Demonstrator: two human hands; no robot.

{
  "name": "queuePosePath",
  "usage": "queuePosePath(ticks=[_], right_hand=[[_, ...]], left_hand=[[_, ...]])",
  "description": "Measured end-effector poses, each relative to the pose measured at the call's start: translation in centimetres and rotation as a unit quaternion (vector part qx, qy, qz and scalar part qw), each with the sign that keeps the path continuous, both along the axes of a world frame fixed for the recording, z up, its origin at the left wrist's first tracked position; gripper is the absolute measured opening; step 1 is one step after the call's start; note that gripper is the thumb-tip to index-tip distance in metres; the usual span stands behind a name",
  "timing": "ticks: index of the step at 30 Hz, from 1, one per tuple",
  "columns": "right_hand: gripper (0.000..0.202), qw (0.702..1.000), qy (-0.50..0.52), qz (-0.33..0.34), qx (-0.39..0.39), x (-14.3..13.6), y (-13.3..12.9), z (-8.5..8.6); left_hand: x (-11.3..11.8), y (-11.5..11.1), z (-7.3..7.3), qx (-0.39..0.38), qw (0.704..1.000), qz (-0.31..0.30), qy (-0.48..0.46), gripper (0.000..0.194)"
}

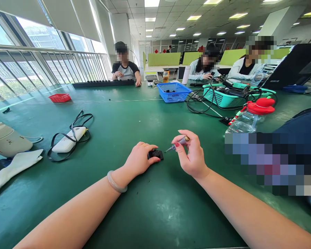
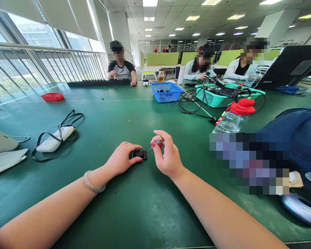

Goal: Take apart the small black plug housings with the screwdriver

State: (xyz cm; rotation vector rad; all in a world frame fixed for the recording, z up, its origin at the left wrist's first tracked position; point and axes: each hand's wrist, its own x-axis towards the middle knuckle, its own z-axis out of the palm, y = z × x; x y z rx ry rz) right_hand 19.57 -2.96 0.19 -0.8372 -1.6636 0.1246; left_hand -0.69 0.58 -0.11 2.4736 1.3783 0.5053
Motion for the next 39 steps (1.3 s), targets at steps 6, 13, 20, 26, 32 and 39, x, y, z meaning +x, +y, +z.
queuePosePath(ticks=[6, 13, 20, 26, 32, 39], right_hand=[[0.037, 1.000, -0.005, 0.021, 0.001, -0.1, -0.1, -0.4], [0.037, 1.000, 0.007, 0.020, -0.008, 0.0, 0.0, -0.5], [0.038, 0.999, -0.005, 0.032, -0.013, -0.1, -0.1, -0.5], [0.035, 0.998, -0.004, 0.031, -0.046, 0.1, 0.0, -0.5], [0.026, 0.994, 0.021, 0.052, -0.098, 0.3, 0.3, -0.3], [0.029, 0.971, 0.128, 0.060, -0.193, 0.8, 1.5, -0.4]], left_hand=[[-0.1, 0.1, -0.1, -0.033, 0.999, 0.006, -0.033, 0.039], [-0.1, -0.2, -0.1, -0.039, 0.999, 0.025, -0.016, 0.042], [-0.1, -0.2, -0.2, -0.024, 0.999, 0.019, -0.034, 0.044], [-0.1, -0.1, -0.3, -0.015, 0.998, 0.012, -0.052, 0.033], [-0.2, 0.2, -0.3, -0.030, 0.998, -0.013, -0.059, 0.032], [-0.3, 0.3, -0.1, -0.039, 0.998, -0.030, -0.046, 0.030]])
